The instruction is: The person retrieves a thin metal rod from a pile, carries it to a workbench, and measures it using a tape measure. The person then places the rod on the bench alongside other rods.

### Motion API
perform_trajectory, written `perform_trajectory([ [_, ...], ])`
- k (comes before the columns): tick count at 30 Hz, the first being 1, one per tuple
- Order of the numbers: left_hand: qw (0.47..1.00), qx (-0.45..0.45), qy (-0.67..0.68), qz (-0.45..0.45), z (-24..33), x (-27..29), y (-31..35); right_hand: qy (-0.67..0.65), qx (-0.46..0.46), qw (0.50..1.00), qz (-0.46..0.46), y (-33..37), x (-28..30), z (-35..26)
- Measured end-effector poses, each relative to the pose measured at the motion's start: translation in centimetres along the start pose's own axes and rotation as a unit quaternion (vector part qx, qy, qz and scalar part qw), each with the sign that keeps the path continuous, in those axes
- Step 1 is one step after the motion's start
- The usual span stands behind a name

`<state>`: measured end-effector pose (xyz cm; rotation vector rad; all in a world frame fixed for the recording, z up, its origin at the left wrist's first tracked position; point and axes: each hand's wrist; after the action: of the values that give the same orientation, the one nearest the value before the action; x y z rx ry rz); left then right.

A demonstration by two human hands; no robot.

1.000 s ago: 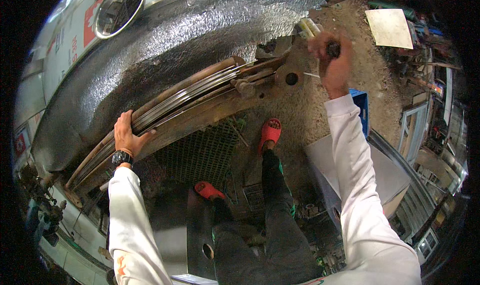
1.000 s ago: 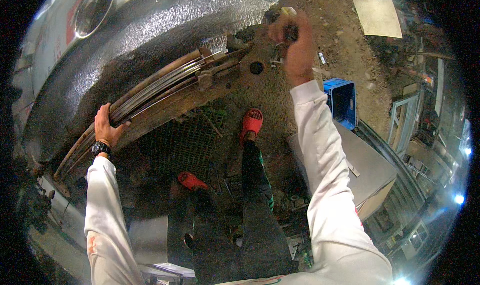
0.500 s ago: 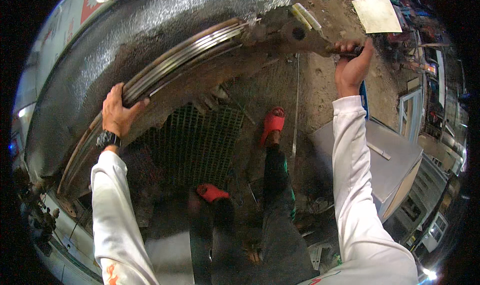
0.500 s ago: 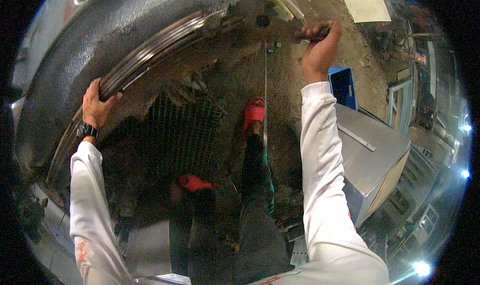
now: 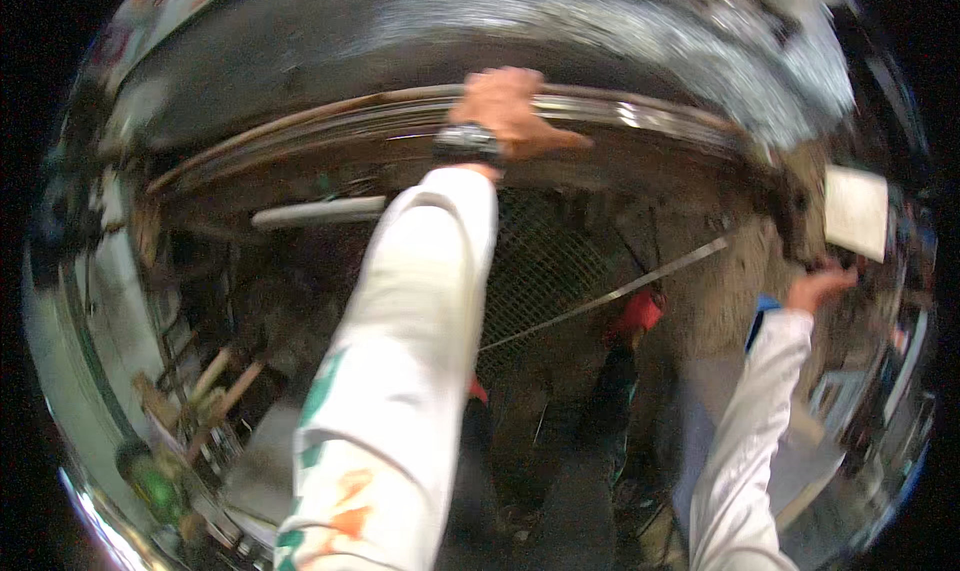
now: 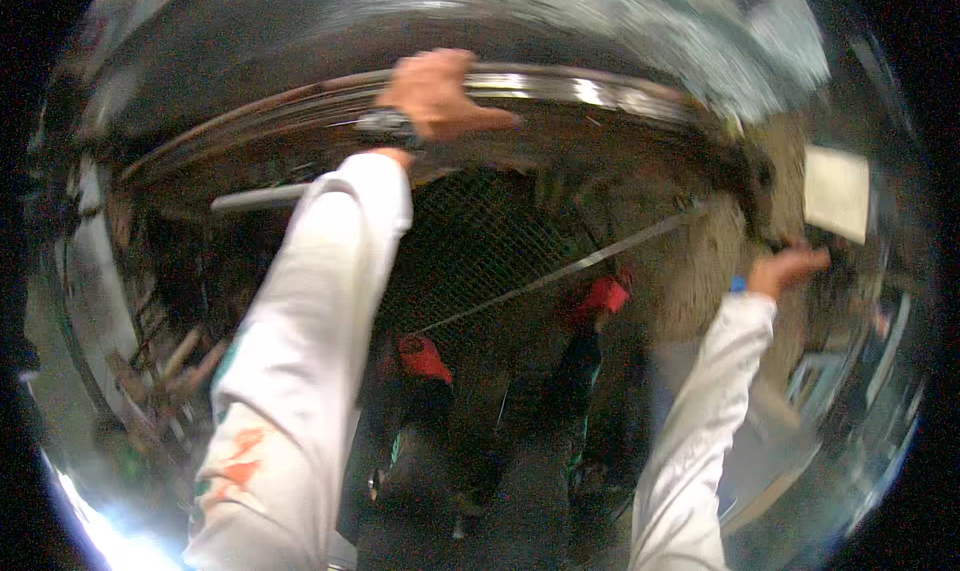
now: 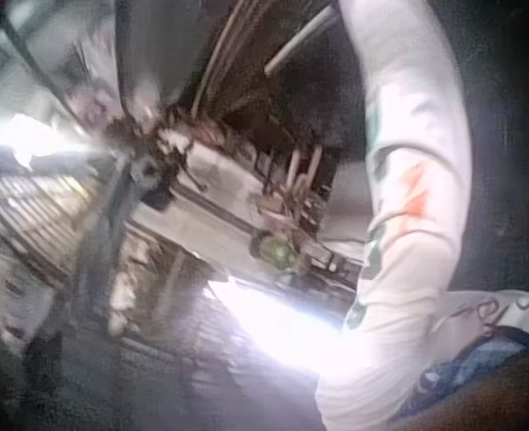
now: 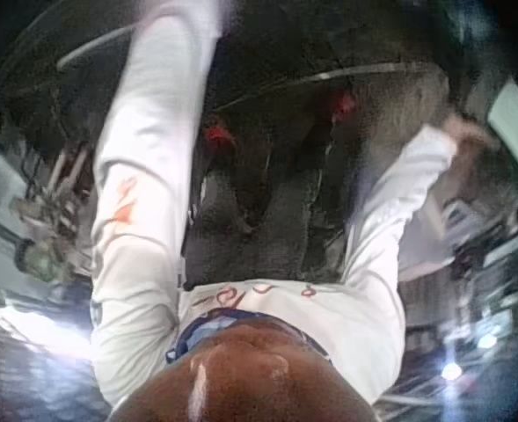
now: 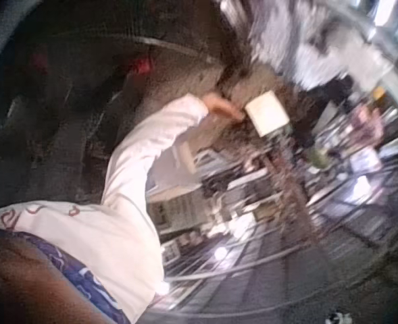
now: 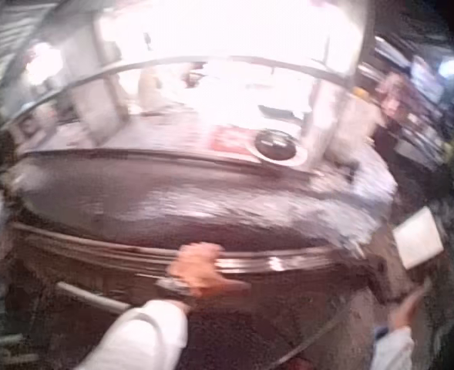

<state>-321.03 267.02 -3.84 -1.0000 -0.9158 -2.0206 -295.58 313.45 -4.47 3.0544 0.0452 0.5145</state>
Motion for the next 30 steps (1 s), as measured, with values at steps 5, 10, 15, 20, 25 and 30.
perform_trajectory([
  [5, 0.999, 0.027, 0.034, 0.012, -1.8, -0.8, 0.5, 0.078, 0.011, 0.997, 0.023, 5.2, -1.7, -2.1],
  [10, 0.994, 0.014, 0.102, 0.04, -1.9, -1.6, 0.2, 0.066, 0.009, 0.995, 0.075, 3.9, -0.7, -1.1],
  [15, 0.995, 0.02, 0.092, 0.033, -2.3, -1.5, 0.3, 0.11, 0.015, 0.992, 0.061, 4.7, -1.5, -1.0],
  [20, 0.995, 0.016, 0.099, 0.025, -2.1, -1.8, -0.2, 0.112, 0.017, 0.993, 0.024, 1.3, 0.6, 0.1],
  [25, 0.996, 0.019, 0.092, 0.0, -1.8, -1.3, -0.5, 0.166, 0.043, 0.984, 0.046, 1.7, 0.0, -0.3],
  [30, 0.993, 0.016, 0.111, 0.027, -2.4, -2.1, -0.2, 0.195, 0.067, 0.978, 0.016, 0.8, 0.3, 0.2],
])
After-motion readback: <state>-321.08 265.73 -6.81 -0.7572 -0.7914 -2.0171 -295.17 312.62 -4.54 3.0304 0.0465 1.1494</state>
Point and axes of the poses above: each hand's wrist, its own y-axis away from the middle knuckle, its own x-axis out of the back of the hand, z = x × y, and after that the axes turned 13 degrees about y, right-handed
